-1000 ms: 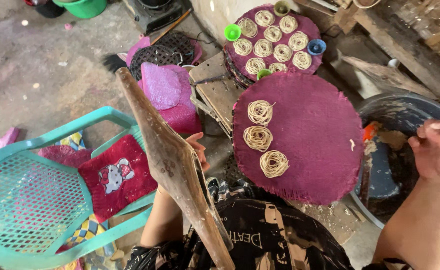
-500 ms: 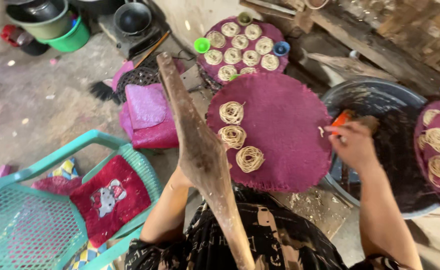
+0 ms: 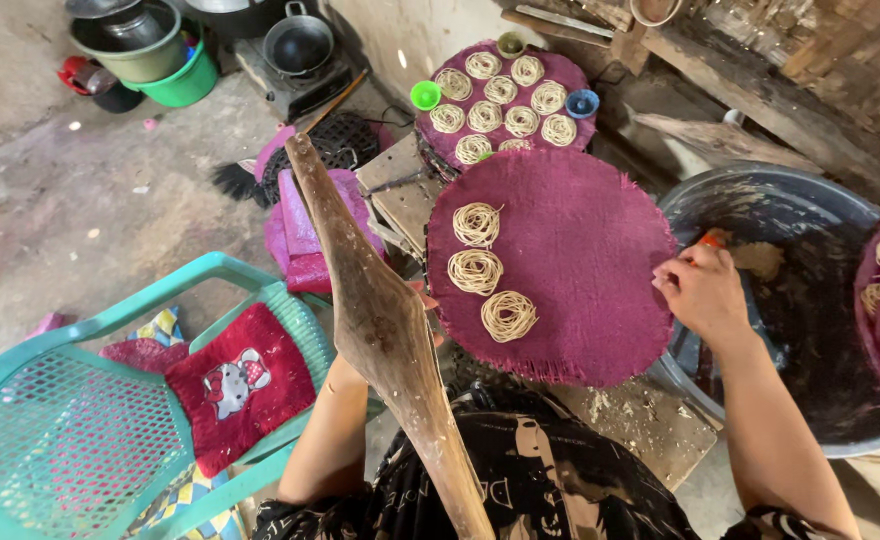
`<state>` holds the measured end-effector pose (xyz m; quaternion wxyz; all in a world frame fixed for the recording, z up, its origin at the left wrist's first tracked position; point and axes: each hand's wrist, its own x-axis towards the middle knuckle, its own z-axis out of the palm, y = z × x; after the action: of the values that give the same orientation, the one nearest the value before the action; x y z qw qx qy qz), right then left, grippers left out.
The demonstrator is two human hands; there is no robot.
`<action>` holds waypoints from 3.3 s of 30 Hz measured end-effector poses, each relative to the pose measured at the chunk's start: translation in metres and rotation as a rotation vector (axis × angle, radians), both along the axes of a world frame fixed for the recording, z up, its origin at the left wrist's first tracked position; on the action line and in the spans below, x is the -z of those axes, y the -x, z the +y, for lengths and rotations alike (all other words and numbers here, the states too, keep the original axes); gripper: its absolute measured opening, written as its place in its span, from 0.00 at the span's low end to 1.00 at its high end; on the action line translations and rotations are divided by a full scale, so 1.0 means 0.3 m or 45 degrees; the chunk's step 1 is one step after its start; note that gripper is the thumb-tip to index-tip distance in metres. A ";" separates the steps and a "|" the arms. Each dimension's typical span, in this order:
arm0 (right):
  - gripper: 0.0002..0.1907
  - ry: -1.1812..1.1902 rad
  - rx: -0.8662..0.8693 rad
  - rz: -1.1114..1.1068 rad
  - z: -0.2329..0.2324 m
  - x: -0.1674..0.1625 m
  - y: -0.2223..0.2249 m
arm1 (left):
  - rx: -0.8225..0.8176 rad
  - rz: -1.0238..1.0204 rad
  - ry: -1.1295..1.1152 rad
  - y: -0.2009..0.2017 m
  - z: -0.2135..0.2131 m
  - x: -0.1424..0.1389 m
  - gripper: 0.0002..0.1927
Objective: The person operates a manual wooden screw press to extrude dough into thin noodle strands. They scoop dough from a large basin, load it into the press cylinder, press the lever to extrude noodles, gather the strands into nests, and place the nests onto round fabric-covered trays.
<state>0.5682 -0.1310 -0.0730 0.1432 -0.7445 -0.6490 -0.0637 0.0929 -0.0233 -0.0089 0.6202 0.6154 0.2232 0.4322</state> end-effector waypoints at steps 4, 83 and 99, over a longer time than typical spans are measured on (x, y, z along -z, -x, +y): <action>0.10 -0.041 -0.136 0.347 -0.031 0.006 -0.141 | -0.045 0.033 -0.035 0.014 -0.014 -0.011 0.18; 0.09 -1.753 -0.405 1.617 -0.310 -0.381 0.151 | 0.945 -0.617 -0.136 -0.702 0.044 -0.316 0.16; 0.22 0.467 0.417 0.020 -0.200 0.171 -0.170 | 0.246 -0.855 -0.183 -0.477 0.104 -0.353 0.15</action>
<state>0.6191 -0.1910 -0.1242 -0.0016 -0.8538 -0.5191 0.0388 0.2360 0.0078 0.0968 0.6520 0.4993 -0.0833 0.5644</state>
